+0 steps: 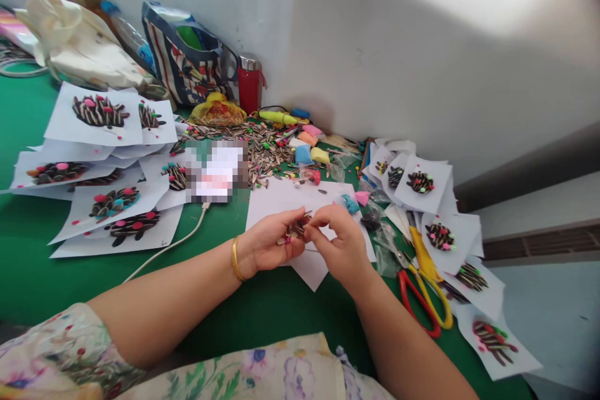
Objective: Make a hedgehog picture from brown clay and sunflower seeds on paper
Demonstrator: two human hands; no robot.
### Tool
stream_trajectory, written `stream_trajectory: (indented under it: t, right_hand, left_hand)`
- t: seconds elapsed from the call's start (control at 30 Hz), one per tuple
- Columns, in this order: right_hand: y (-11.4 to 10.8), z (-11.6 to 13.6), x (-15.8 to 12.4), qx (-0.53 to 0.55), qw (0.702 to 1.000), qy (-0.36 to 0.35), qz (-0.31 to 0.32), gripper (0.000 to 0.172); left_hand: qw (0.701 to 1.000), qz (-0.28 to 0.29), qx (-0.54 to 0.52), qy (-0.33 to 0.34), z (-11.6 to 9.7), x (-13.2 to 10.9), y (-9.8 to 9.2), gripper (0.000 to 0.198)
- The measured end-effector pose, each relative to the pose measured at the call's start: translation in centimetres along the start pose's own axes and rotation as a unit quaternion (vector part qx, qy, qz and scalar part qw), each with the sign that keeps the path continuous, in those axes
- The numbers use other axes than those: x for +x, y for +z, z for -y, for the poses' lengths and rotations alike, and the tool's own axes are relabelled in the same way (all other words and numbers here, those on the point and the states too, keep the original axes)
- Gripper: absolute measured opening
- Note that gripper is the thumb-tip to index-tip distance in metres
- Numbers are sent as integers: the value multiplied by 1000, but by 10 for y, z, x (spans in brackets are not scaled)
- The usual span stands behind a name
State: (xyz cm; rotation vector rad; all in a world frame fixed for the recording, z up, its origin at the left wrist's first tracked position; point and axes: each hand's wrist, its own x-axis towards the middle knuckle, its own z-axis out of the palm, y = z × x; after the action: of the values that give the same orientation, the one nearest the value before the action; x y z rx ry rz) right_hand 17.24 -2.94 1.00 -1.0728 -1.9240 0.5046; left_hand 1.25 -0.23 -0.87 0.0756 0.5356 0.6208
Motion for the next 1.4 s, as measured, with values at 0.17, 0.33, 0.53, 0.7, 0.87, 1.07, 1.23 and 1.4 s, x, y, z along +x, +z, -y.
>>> stream_trajectory:
  t: [0.17, 0.33, 0.53, 0.7, 0.87, 1.07, 1.23, 1.4]
  right_hand:
    - [-9, -11, 1, -24, 998, 53, -16, 15]
    - [-11, -15, 2, -30, 995, 98, 17, 11]
    - [-21, -20, 7, -77, 978, 154, 121, 10]
    - [-19, -23, 9, -206, 947, 113, 217, 10]
    - [-12, -21, 9, -274, 922, 104, 254, 13]
    - [-8, -19, 7, -297, 918, 73, 251, 14]
    - [-6, -20, 6, -320, 913, 60, 247, 14]
    - [-4, -22, 5, -329, 911, 45, 245, 14]
  left_hand:
    - [996, 47, 67, 40, -4, -5, 2, 12]
    - [984, 38, 152, 86, -5, -6, 2, 17]
    - [981, -34, 122, 147, -15, -5, 3, 10]
    - [983, -63, 73, 157, -23, -6, 5, 10]
    - [985, -63, 65, 149, -22, -4, 5, 9]
    - [985, -65, 61, 146, -22, -5, 5, 11]
    - [985, -68, 55, 146, -22, -6, 6, 10]
    - [986, -64, 50, 143, -21, -5, 6, 10]
